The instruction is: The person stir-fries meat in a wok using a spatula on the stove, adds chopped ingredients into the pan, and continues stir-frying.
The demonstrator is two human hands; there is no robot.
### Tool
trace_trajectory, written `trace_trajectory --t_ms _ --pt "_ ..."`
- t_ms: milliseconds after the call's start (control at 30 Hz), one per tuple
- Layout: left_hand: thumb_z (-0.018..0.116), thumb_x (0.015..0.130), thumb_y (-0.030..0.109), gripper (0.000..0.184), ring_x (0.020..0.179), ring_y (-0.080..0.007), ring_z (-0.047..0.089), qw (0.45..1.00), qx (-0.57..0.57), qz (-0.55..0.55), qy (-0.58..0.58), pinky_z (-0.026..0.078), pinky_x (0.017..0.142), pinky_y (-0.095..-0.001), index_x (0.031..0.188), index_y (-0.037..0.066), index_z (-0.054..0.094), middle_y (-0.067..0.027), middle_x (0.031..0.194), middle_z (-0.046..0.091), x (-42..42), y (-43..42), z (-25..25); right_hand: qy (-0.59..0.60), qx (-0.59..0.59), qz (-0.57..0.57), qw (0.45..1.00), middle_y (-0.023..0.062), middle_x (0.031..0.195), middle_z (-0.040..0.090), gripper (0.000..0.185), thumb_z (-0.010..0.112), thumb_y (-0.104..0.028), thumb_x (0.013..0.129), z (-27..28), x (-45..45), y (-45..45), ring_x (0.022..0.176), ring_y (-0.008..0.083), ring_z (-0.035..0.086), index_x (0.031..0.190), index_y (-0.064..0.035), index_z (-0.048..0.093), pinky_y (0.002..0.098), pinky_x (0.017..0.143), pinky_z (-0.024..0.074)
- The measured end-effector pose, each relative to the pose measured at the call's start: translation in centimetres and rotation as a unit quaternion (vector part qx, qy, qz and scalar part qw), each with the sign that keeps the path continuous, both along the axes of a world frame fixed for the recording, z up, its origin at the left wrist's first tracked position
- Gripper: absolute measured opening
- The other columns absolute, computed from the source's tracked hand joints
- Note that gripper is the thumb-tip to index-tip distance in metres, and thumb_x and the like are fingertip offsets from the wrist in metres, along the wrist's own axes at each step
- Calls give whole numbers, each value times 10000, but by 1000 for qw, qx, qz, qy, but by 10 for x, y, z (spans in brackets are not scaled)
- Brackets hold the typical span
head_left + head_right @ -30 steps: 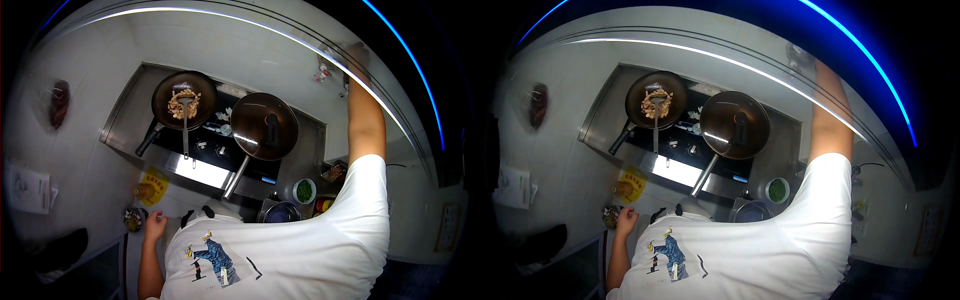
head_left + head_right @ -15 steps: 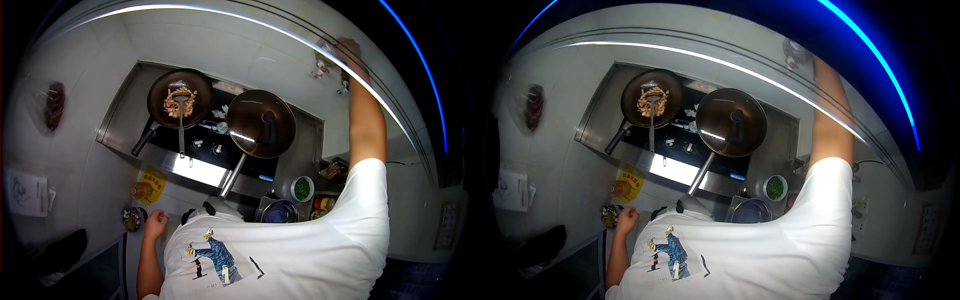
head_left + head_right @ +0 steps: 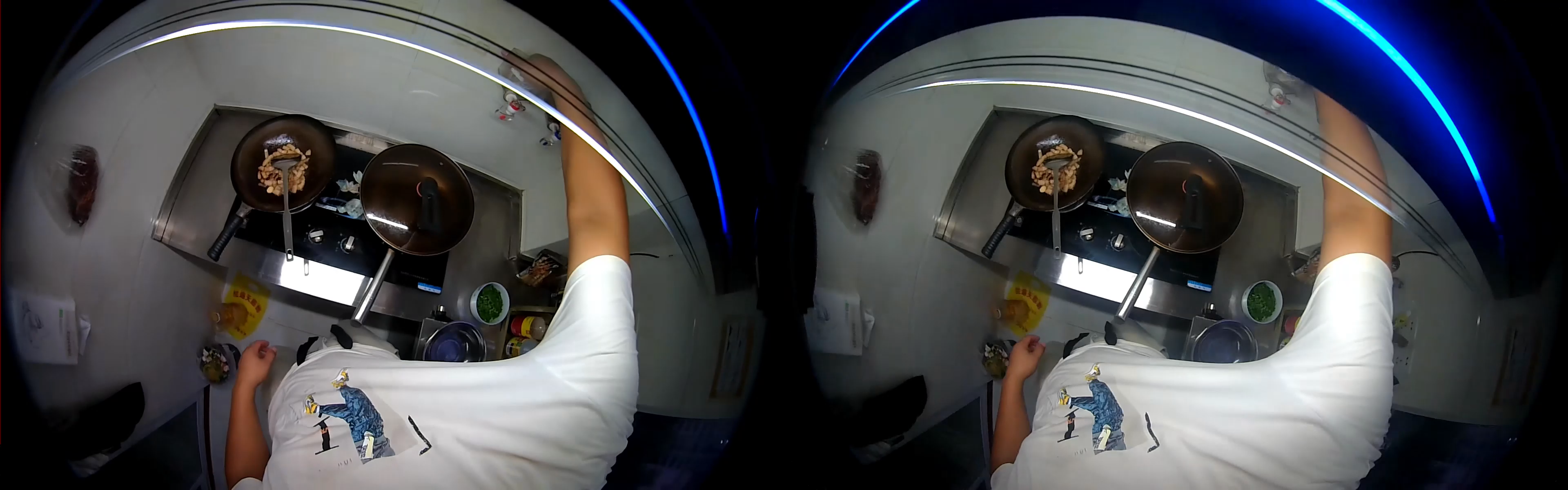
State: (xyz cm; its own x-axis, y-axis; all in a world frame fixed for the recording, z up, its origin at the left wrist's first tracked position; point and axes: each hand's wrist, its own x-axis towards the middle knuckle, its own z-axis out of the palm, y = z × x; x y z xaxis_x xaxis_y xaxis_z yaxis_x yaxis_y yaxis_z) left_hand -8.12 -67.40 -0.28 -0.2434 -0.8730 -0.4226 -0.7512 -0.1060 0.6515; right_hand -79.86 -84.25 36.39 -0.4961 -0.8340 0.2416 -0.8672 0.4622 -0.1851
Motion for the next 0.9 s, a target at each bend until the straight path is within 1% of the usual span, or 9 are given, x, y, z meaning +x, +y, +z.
trace_trajectory --t_ms 100,200,333,433,533,600,700,800,900 --pt "671 803 258 366 766 -241 640 999 3 19 29 503 703 -335 1036 -20 622 -147 860 659 -6 -6 8 -17 23 13 1000 179 879 656 695 452 -641 858 18 10 11 859 282 624 941 17 661 359 830 463" --pt "668 805 265 368 757 -244 637 997 1 56 46 501 701 -338 1032 -22 624 -151 863 659 3 -7 -8 -55 43 20 997 183 877 656 718 446 -661 855 43 18 30 868 287 625 937 18 663 362 843 460" --pt "667 807 266 366 756 -242 636 1000 -8 20 -2 501 701 -339 1026 -24 626 -153 860 659 12 -4 -11 -47 -133 35 989 182 890 656 714 453 -661 849 28 9 43 879 288 623 945 15 662 363 847 458" --pt "670 805 257 362 763 -241 639 1000 15 8 -13 502 702 -337 1025 -27 624 -153 857 659 11 -1 -8 -59 -291 31 954 181 900 655 712 458 -661 845 17 1 41 887 289 621 951 13 662 363 850 457" --pt "667 809 242 349 768 -237 641 1000 8 11 -12 503 705 -333 1023 -30 623 -152 858 660 3 -6 4 -79 -369 16 926 181 910 654 710 463 -660 842 17 -24 31 895 290 620 958 11 662 364 853 455" --pt "661 815 228 335 763 -232 639 999 -1 26 28 503 704 -330 1020 -34 621 -152 862 660 4 -4 2 -114 -383 -6 917 181 916 654 708 466 -660 839 22 -53 31 900 291 619 962 9 662 364 855 455" --pt "659 818 218 323 761 -231 637 1000 -4 27 13 504 702 -328 1016 -34 619 -152 862 657 10 -1 -4 -165 -370 -42 914 180 926 653 707 471 -660 835 24 -90 41 908 292 617 968 7 662 365 858 453" --pt "662 816 221 325 760 -235 635 999 11 40 3 503 696 -329 1012 -34 618 -154 860 653 21 6 -18 -193 -354 -71 912 179 936 652 705 476 -660 831 4 -106 53 916 293 616 975 5 662 365 861 452" --pt "661 815 218 317 760 -237 632 999 14 40 6 500 699 -329 1006 -32 620 -152 853 651 22 7 -9 -205 -343 -87 913 179 946 652 704 481 -660 827 -12 -109 57 924 294 614 981 3 662 366 864 450"
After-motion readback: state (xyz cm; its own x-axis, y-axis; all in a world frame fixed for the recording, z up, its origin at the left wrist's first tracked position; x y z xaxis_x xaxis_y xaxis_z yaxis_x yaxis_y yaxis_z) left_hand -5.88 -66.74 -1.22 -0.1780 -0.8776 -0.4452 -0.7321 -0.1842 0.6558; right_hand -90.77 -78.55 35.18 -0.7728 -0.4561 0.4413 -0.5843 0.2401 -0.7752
